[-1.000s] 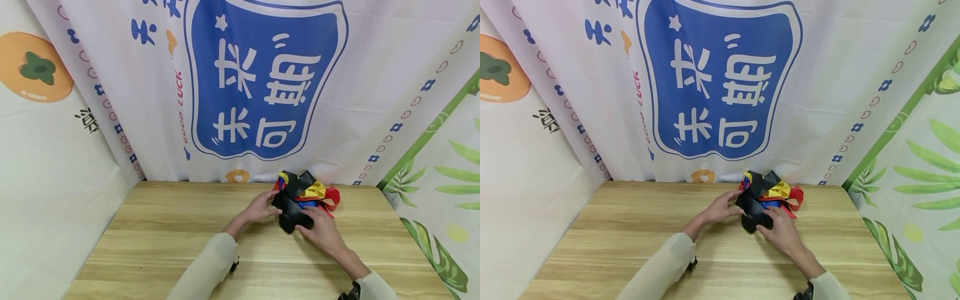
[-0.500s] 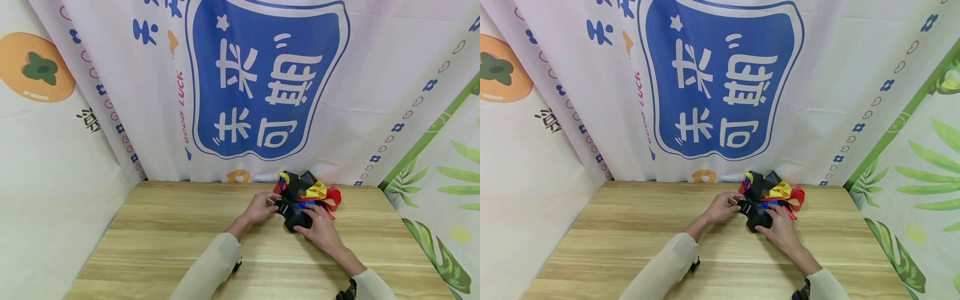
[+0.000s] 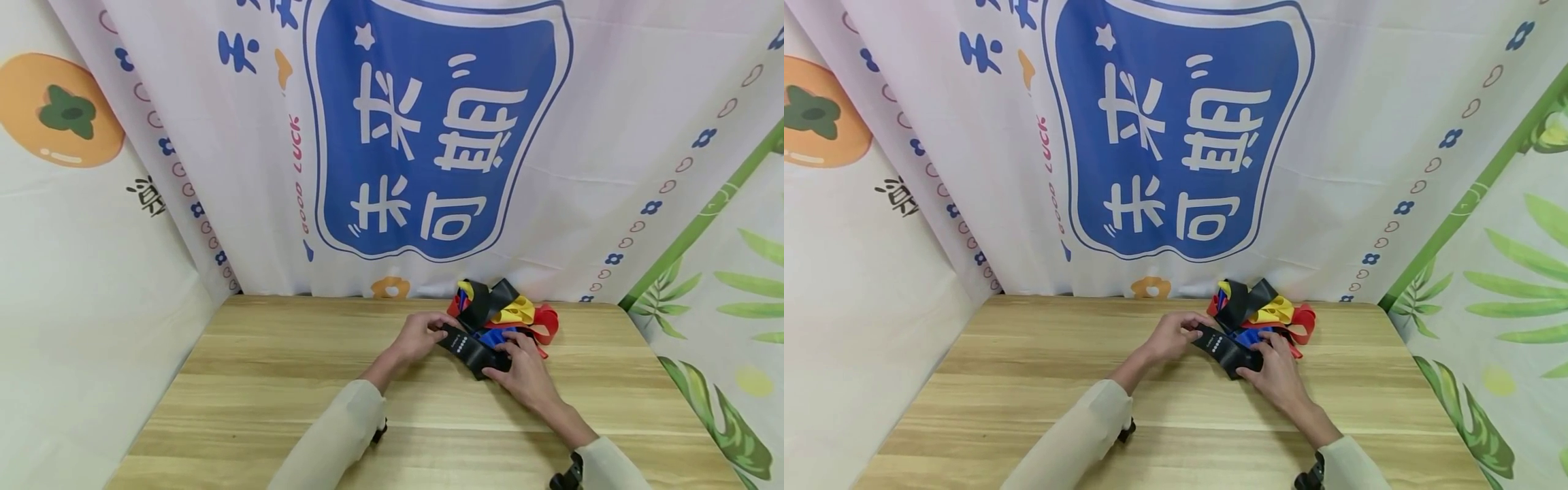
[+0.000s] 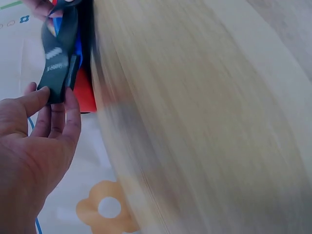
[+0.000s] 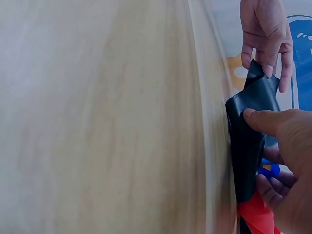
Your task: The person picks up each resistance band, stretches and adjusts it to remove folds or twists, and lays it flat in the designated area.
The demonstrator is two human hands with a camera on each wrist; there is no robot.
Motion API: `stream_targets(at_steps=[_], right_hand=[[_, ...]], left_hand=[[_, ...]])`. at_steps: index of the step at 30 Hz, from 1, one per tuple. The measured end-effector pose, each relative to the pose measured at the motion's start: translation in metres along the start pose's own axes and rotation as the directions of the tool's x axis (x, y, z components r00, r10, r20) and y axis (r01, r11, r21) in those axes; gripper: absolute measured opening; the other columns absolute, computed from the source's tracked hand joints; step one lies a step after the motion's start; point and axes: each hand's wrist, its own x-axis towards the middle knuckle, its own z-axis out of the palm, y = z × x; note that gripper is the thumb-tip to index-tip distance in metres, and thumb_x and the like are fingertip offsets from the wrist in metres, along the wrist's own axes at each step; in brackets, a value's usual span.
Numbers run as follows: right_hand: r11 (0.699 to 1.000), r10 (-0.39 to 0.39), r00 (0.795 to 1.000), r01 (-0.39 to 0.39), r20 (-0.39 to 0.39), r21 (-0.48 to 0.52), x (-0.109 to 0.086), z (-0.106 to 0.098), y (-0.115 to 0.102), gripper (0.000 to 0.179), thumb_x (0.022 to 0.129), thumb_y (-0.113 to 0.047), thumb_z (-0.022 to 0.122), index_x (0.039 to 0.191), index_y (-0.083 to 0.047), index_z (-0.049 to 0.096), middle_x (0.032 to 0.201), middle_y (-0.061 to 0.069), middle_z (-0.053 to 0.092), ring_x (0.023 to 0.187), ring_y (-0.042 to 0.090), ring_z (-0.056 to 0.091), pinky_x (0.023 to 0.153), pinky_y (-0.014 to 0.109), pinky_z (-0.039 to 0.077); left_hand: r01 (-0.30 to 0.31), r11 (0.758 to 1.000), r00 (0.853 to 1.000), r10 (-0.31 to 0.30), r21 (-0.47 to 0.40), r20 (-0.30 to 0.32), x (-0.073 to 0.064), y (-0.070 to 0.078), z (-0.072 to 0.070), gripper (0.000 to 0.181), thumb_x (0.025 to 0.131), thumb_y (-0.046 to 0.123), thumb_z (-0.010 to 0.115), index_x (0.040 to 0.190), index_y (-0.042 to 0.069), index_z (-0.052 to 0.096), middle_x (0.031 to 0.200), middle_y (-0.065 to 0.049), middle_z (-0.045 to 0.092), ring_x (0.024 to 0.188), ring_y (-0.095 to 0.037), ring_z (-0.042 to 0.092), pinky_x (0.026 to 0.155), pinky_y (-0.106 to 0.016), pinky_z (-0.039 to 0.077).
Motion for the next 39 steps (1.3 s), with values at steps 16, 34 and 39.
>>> stream_targets(at_steps=[16, 34, 39], right_hand=[[0.985, -0.162, 0.983, 0.166, -0.086, 0.045, 0.003, -0.001, 0.002, 0.031, 0.072, -0.018, 0.101, 0.086, -0.008, 0.075, 0.136, 0.017, 0.061, 0.125, 0.039, 0.052, 0.105, 0.059, 0.048], [0.974, -0.021, 0.998, 0.005, 0.066, 0.228, 0.006, -0.018, -0.004, 0.021, 0.086, -0.011, 0.089, 0.093, -0.019, 0.071, 0.090, -0.003, 0.065, 0.082, 0.017, 0.054, 0.067, 0.024, 0.047], [0.956, 0.039, 0.992, -0.070, 0.116, 0.284, 0.013, -0.028, -0.005, 0.017, 0.089, -0.011, 0.087, 0.093, -0.017, 0.071, 0.089, -0.001, 0.067, 0.079, 0.018, 0.055, 0.065, 0.024, 0.048]], left_hand=[[-0.055, 0.998, 0.998, 0.056, -0.009, 0.010, -0.001, 0.009, -0.011, 0.023, 0.099, -0.002, 0.069, 0.109, 0.014, 0.083, 0.113, 0.000, 0.079, 0.099, -0.015, 0.068, 0.090, -0.031, 0.058], [-0.061, 0.998, 0.998, 0.061, -0.001, -0.013, -0.001, 0.026, -0.020, 0.020, 0.099, 0.000, 0.070, 0.103, 0.011, 0.085, 0.107, -0.004, 0.080, 0.096, -0.014, 0.066, 0.075, -0.023, 0.054], [-0.075, 0.997, 0.997, 0.075, 0.012, -0.033, 0.000, 0.033, -0.024, 0.019, 0.099, 0.001, 0.071, 0.105, 0.011, 0.085, 0.110, -0.004, 0.080, 0.098, -0.014, 0.067, 0.076, -0.023, 0.055]])
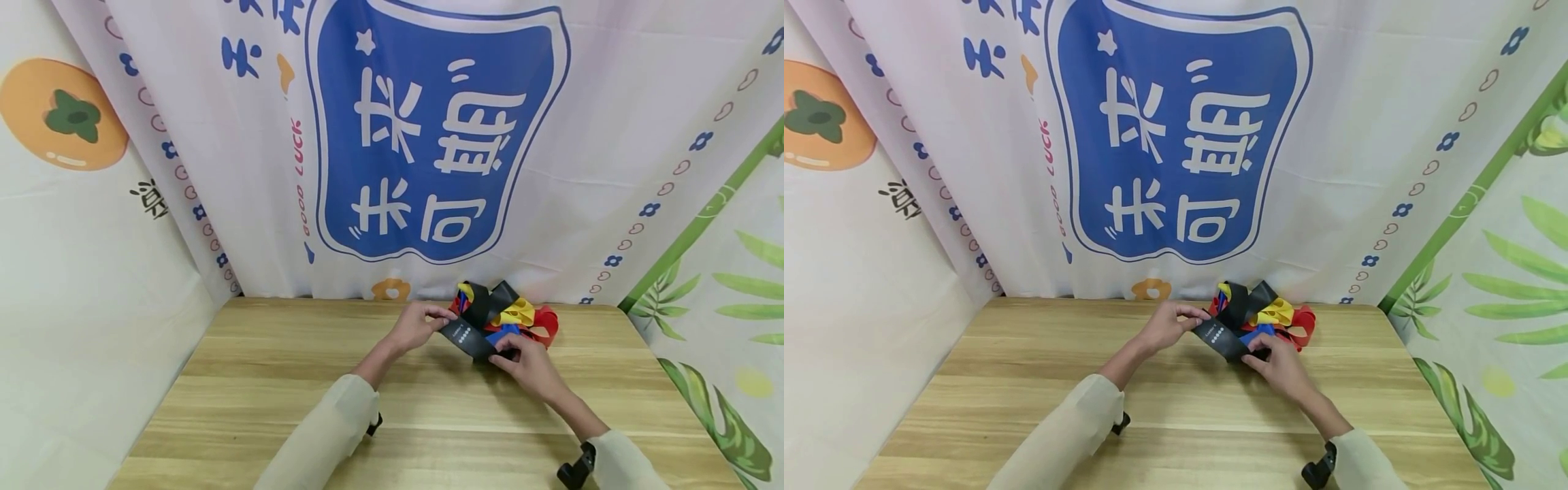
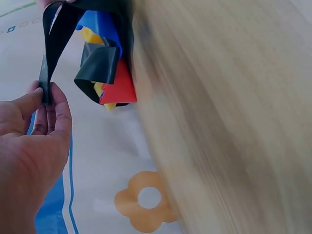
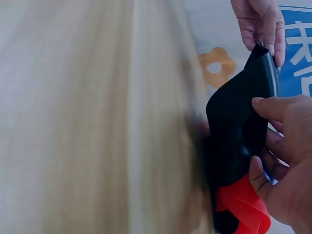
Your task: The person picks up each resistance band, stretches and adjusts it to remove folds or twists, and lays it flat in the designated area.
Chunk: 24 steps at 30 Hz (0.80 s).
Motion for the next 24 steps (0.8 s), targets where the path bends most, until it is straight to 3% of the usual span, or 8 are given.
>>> stream_targets(at_steps=[3, 13, 17, 20, 24], right_hand=[[0.999, 0.021, 0.999, -0.022, 0.028, 0.036, 0.004, -0.007, -0.002, 0.015, 0.090, -0.012, 0.086, 0.094, -0.015, 0.071, 0.091, 0.000, 0.068, 0.081, 0.019, 0.056, 0.066, 0.023, 0.050], [0.978, -0.021, 0.993, -0.003, 0.114, 0.210, 0.018, -0.026, 0.000, 0.018, 0.093, -0.006, 0.081, 0.107, 0.000, 0.071, 0.095, 0.009, 0.069, 0.083, 0.015, 0.063, 0.074, 0.020, 0.056], [0.982, -0.022, 0.988, -0.007, 0.153, 0.189, 0.018, -0.023, 0.003, 0.029, 0.093, -0.013, 0.083, 0.116, 0.001, 0.071, 0.105, 0.011, 0.071, 0.092, 0.019, 0.065, 0.081, 0.022, 0.058], [0.988, -0.021, 0.989, -0.002, 0.148, 0.155, 0.016, -0.016, 0.007, 0.038, 0.090, -0.018, 0.087, 0.119, 0.000, 0.070, 0.114, 0.012, 0.071, 0.102, 0.026, 0.067, 0.091, 0.031, 0.060], [0.987, -0.002, 0.991, -0.020, 0.134, 0.159, 0.014, -0.006, 0.010, 0.047, 0.086, -0.021, 0.091, 0.121, -0.001, 0.067, 0.122, 0.016, 0.071, 0.115, 0.040, 0.069, 0.101, 0.053, 0.057]], left_hand=[[-0.009, 1.000, 1.000, 0.008, -0.015, -0.015, 0.001, 0.005, -0.002, 0.018, 0.099, 0.001, 0.071, 0.107, 0.011, 0.085, 0.114, -0.005, 0.079, 0.099, -0.015, 0.068, 0.077, -0.023, 0.056], [-0.006, 0.986, 0.999, 0.000, -0.167, -0.036, 0.005, 0.017, -0.003, 0.022, 0.097, -0.002, 0.072, 0.113, 0.009, 0.083, 0.121, -0.007, 0.073, 0.100, -0.019, 0.073, 0.081, -0.032, 0.064], [-0.019, 0.981, 0.999, 0.011, -0.195, -0.041, 0.007, 0.024, -0.002, 0.022, 0.097, -0.003, 0.073, 0.114, 0.008, 0.082, 0.123, -0.007, 0.072, 0.105, -0.021, 0.074, 0.083, -0.031, 0.064], [-0.034, 0.978, 0.998, 0.023, -0.207, -0.055, 0.008, 0.030, -0.001, 0.022, 0.096, -0.002, 0.074, 0.115, 0.007, 0.082, 0.123, -0.008, 0.072, 0.107, -0.021, 0.074, 0.083, -0.029, 0.063], [-0.044, 0.972, 0.997, 0.027, -0.231, -0.076, 0.007, 0.036, 0.000, 0.022, 0.095, -0.002, 0.075, 0.114, 0.007, 0.082, 0.122, -0.007, 0.070, 0.105, -0.020, 0.074, 0.080, -0.030, 0.064]])
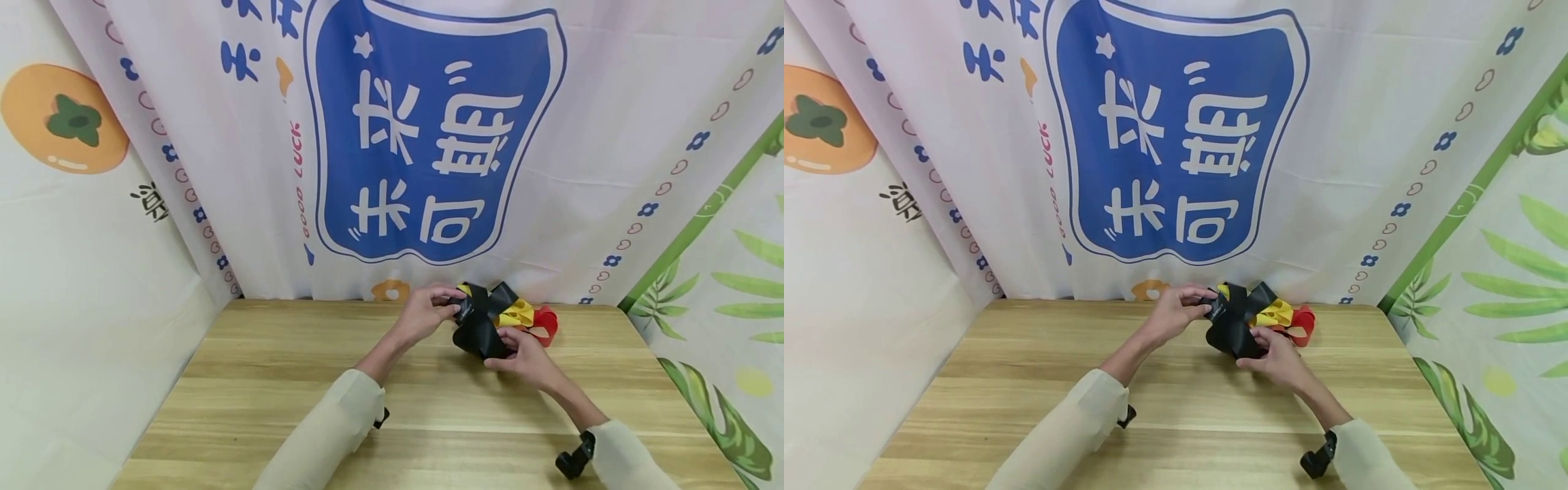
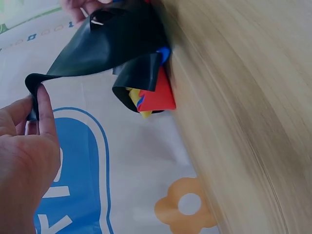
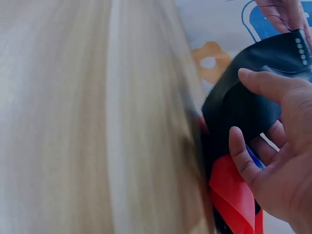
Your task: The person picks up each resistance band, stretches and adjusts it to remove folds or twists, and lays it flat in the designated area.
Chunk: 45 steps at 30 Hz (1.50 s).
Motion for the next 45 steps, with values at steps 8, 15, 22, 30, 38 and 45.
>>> stream_targets(at_steps=[8, 15, 22, 30, 38, 45], right_hand=[[0.996, -0.002, 0.997, -0.005, -0.079, -0.087, 0.000, 0.016, 0.002, 0.046, 0.081, -0.022, 0.094, 0.115, -0.004, 0.068, 0.110, 0.011, 0.074, 0.095, 0.027, 0.067, 0.083, 0.037, 0.062], [0.993, 0.002, 0.972, -0.029, -0.234, -0.111, 0.003, 0.028, -0.004, 0.039, 0.079, -0.020, 0.096, 0.108, -0.006, 0.074, 0.104, 0.009, 0.079, 0.095, 0.023, 0.066, 0.089, 0.039, 0.057], [0.994, -0.011, 0.955, -0.022, -0.297, -0.110, 0.004, 0.032, -0.002, 0.034, 0.080, -0.015, 0.095, 0.105, -0.005, 0.074, 0.101, 0.009, 0.078, 0.093, 0.023, 0.065, 0.088, 0.043, 0.056], [1.000, -0.011, 0.954, 0.001, -0.301, -0.031, 0.000, 0.026, -0.006, 0.038, 0.081, -0.010, 0.093, 0.112, -0.004, 0.072, 0.106, 0.012, 0.078, 0.096, 0.024, 0.066, 0.083, 0.022, 0.055], [0.999, -0.010, 0.985, 0.015, -0.171, 0.029, -0.001, 0.009, -0.019, 0.054, 0.085, -0.006, 0.089, 0.132, 0.002, 0.065, 0.116, 0.023, 0.075, 0.100, 0.031, 0.069, 0.086, 0.028, 0.061], [0.996, 0.014, 1.000, -0.014, -0.004, 0.094, -0.001, -0.009, -0.021, 0.067, 0.088, -0.013, 0.087, 0.148, -0.007, 0.057, 0.125, 0.023, 0.072, 0.106, 0.034, 0.071, 0.090, 0.038, 0.063]], left_hand=[[-0.035, 0.999, 0.999, 0.033, -0.032, -0.041, -0.003, 0.009, 0.001, 0.024, 0.096, -0.002, 0.075, 0.118, 0.005, 0.080, 0.124, -0.008, 0.070, 0.108, -0.022, 0.073, 0.087, -0.030, 0.063], [-0.077, 0.997, 0.996, 0.075, -0.023, -0.043, -0.004, 0.018, 0.001, 0.024, 0.097, 0.004, 0.076, 0.119, 0.009, 0.081, 0.126, -0.004, 0.070, 0.111, -0.019, 0.073, 0.091, -0.030, 0.061], [-0.062, 0.995, 0.997, 0.059, -0.081, -0.045, -0.002, 0.018, -0.002, 0.023, 0.098, 0.003, 0.075, 0.119, 0.007, 0.080, 0.128, -0.008, 0.069, 0.110, -0.023, 0.073, 0.090, -0.031, 0.062], [-0.019, 0.979, 0.992, -0.007, -0.201, -0.128, 0.004, 0.006, -0.018, 0.024, 0.097, -0.005, 0.072, 0.120, 0.000, 0.078, 0.128, -0.016, 0.067, 0.102, -0.025, 0.074, 0.091, -0.045, 0.063], [0.033, 0.970, 0.981, -0.077, -0.240, -0.178, 0.003, -0.015, -0.036, 0.025, 0.098, -0.010, 0.068, 0.121, -0.006, 0.075, 0.133, -0.019, 0.062, 0.111, -0.032, 0.071, 0.096, -0.050, 0.060], [0.075, 0.972, 0.979, -0.114, -0.221, -0.169, 0.000, -0.026, -0.046, 0.026, 0.097, -0.013, 0.065, 0.122, -0.008, 0.074, 0.132, -0.021, 0.062, 0.108, -0.033, 0.072, 0.092, -0.046, 0.062]])
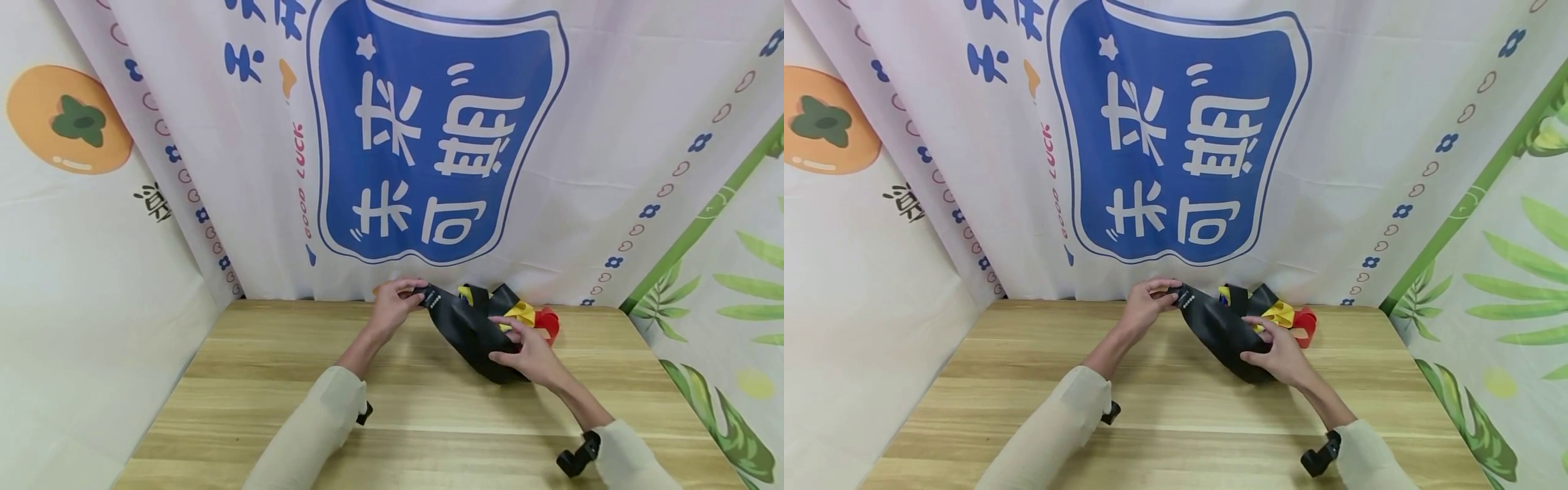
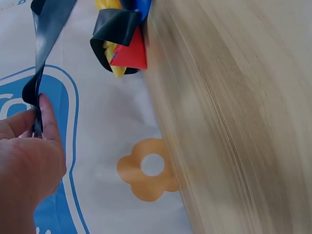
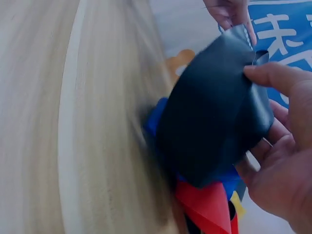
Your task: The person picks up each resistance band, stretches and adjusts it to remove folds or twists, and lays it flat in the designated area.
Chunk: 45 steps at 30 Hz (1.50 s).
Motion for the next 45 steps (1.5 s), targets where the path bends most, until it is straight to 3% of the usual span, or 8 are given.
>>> stream_targets(at_steps=[5, 12, 16, 23, 29, 33, 39, 45], right_hand=[[0.988, 0.059, 0.994, -0.072, 0.096, 0.133, -0.002, -0.004, 0.007, 0.070, 0.090, -0.016, 0.086, 0.151, -0.006, 0.053, 0.116, 0.017, 0.077, 0.099, 0.024, 0.074, 0.086, 0.026, 0.060], [0.992, 0.021, 0.995, -0.033, 0.094, 0.124, -0.005, 0.002, 0.016, 0.070, 0.089, -0.015, 0.087, 0.151, -0.008, 0.054, 0.133, 0.018, 0.070, 0.110, 0.022, 0.069, 0.091, 0.024, 0.058], [0.988, -0.002, 0.994, -0.014, 0.107, 0.152, -0.006, 0.004, 0.017, 0.071, 0.089, -0.015, 0.087, 0.152, -0.010, 0.054, 0.141, 0.019, 0.065, 0.117, 0.029, 0.068, 0.095, 0.024, 0.057], [0.993, -0.058, 0.993, 0.047, 0.103, 0.113, -0.011, 0.002, 0.021, 0.072, 0.091, -0.019, 0.085, 0.156, -0.019, 0.052, 0.162, 0.015, 0.046, 0.134, 0.042, 0.057, 0.101, 0.020, 0.050], [0.994, -0.052, 0.996, 0.044, 0.079, 0.100, -0.015, -0.001, 0.023, 0.052, 0.092, -0.018, 0.084, 0.141, -0.017, 0.067, 0.148, 0.014, 0.059, 0.123, 0.034, 0.059, 0.099, 0.021, 0.051], [0.999, -0.017, 0.996, 0.013, 0.085, 0.045, -0.018, -0.003, 0.021, 0.036, 0.091, -0.021, 0.085, 0.125, -0.016, 0.076, 0.132, 0.015, 0.066, 0.109, 0.031, 0.054, 0.088, 0.024, 0.049], [1.000, 0.008, 0.992, -0.009, 0.123, 0.009, -0.021, -0.003, 0.021, 0.031, 0.088, -0.023, 0.089, 0.117, -0.016, 0.079, 0.116, 0.013, 0.063, 0.100, 0.029, 0.049, 0.078, 0.028, 0.041], [0.998, -0.054, 0.986, 0.060, 0.157, -0.036, -0.018, -0.001, 0.024, 0.028, 0.086, -0.023, 0.090, 0.112, -0.020, 0.080, 0.107, 0.005, 0.068, 0.095, 0.024, 0.050, 0.075, 0.027, 0.040]], left_hand=[[0.035, 0.999, 0.999, -0.035, 0.008, -0.001, -0.001, 0.000, -0.003, 0.027, 0.097, -0.012, 0.066, 0.121, -0.006, 0.075, 0.134, -0.020, 0.062, 0.107, -0.033, 0.072, 0.087, -0.037, 0.064], [0.034, 0.999, 0.999, -0.033, 0.036, -0.015, -0.002, 0.006, -0.004, 0.024, 0.099, -0.008, 0.066, 0.121, -0.005, 0.076, 0.131, -0.021, 0.062, 0.106, -0.032, 0.071, 0.091, -0.043, 0.063], [0.033, 0.998, 0.999, -0.032, 0.051, -0.023, -0.003, 0.008, -0.006, 0.024, 0.100, -0.009, 0.065, 0.121, -0.005, 0.076, 0.132, -0.021, 0.063, 0.107, -0.033, 0.071, 0.093, -0.046, 0.061], [0.036, 0.998, 0.999, -0.034, 0.056, -0.037, -0.003, 0.012, -0.012, 0.022, 0.101, -0.004, 0.067, 0.120, -0.003, 0.077, 0.129, -0.018, 0.065, 0.104, -0.030, 0.071, 0.094, -0.048, 0.061], [0.057, 0.996, 0.998, -0.055, 0.069, -0.024, -0.005, 0.016, -0.017, 0.021, 0.098, 0.002, 0.074, 0.119, 0.001, 0.078, 0.127, -0.015, 0.065, 0.104, -0.028, 0.070, 0.091, -0.043, 0.062], [0.067, 0.994, 0.998, -0.066, 0.084, -0.021, -0.006, 0.019, -0.020, 0.023, 0.097, 0.000, 0.075, 0.119, 0.002, 0.078, 0.130, -0.015, 0.065, 0.107, -0.028, 0.070, 0.090, -0.041, 0.063], [0.070, 0.992, 0.997, -0.066, 0.102, -0.034, -0.007, 0.025, -0.024, 0.025, 0.096, -0.003, 0.074, 0.119, 0.003, 0.079, 0.131, -0.016, 0.065, 0.105, -0.027, 0.067, 0.092, -0.044, 0.063], [0.055, 0.993, 0.998, -0.052, 0.101, -0.038, -0.008, 0.029, -0.029, 0.025, 0.096, -0.003, 0.074, 0.119, 0.003, 0.079, 0.130, -0.015, 0.065, 0.103, -0.027, 0.066, 0.091, -0.043, 0.063]])
